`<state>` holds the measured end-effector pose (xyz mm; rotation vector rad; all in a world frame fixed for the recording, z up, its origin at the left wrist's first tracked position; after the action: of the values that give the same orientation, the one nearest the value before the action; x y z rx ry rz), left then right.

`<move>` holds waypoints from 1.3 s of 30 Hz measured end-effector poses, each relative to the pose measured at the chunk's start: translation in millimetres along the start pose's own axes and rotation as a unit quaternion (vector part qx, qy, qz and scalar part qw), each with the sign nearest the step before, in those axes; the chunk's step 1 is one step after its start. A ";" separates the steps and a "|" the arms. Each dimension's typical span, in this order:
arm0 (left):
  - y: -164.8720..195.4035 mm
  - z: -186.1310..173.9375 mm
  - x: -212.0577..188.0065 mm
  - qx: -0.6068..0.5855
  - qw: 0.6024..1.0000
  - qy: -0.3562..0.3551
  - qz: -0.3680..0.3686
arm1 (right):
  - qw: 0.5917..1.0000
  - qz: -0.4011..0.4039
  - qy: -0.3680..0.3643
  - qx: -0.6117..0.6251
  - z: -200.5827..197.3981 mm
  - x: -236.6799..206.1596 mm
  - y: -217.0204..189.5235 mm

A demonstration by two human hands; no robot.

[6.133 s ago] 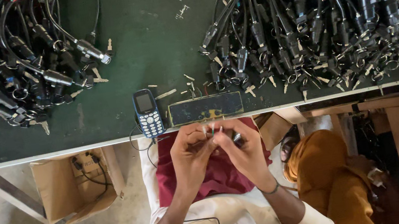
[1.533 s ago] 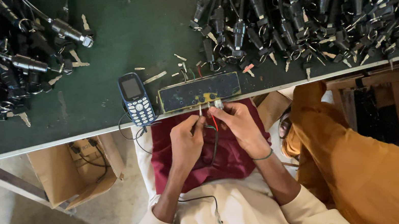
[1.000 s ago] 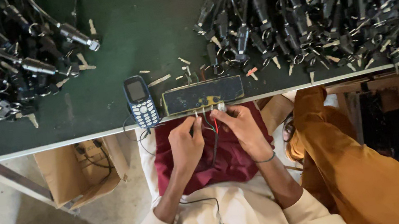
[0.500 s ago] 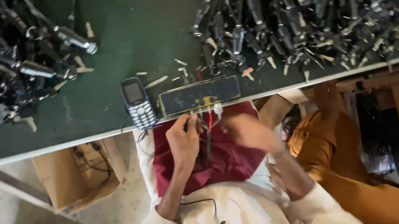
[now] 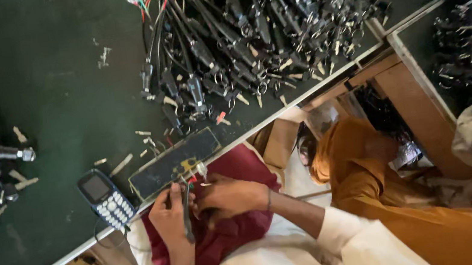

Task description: The person sits at a workbench assembling wire harnesses. They pick up a cable, strip and twist the colored wire ends by hand, attach them to a white connector, and place the finished harness onto a large pile of completed harnesses on the table, repeating the cycle.

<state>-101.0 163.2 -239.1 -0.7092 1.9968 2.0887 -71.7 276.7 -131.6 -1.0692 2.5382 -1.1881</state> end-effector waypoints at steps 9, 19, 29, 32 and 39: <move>142.4 -43.0 -90.1 0.231 0.884 0.125 0.388 | 0.894 0.272 -0.004 0.357 22.9 -72.9 47.9; 82.3 69.2 -153.3 0.455 0.575 -0.231 0.639 | 0.816 0.362 0.088 0.441 9.8 -115.4 46.4; 100.3 68.9 -154.2 0.425 0.624 -0.203 0.624 | 0.957 0.248 0.094 0.114 -49.8 -104.6 2.0; 103.4 74.1 -143.9 0.402 0.703 -0.249 0.532 | 0.967 0.208 0.135 0.063 -72.1 -98.6 -19.9; 139.0 69.2 -146.6 0.432 0.670 -0.183 0.575 | 0.972 0.124 0.194 -0.036 -81.0 -89.8 -10.9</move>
<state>-48.6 247.5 -50.1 1.3274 2.9730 0.9252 -32.0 380.8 -83.4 -0.5459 2.9161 -1.3512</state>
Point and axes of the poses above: each hand's wrist, its own x-axis towards the middle knuckle, its own z-axis out of the palm, y = z × x, the point moved 10 cm from there along x, towards the middle knuckle, and after that the axes turned 8 degrees about y, right-handed, at the moved point
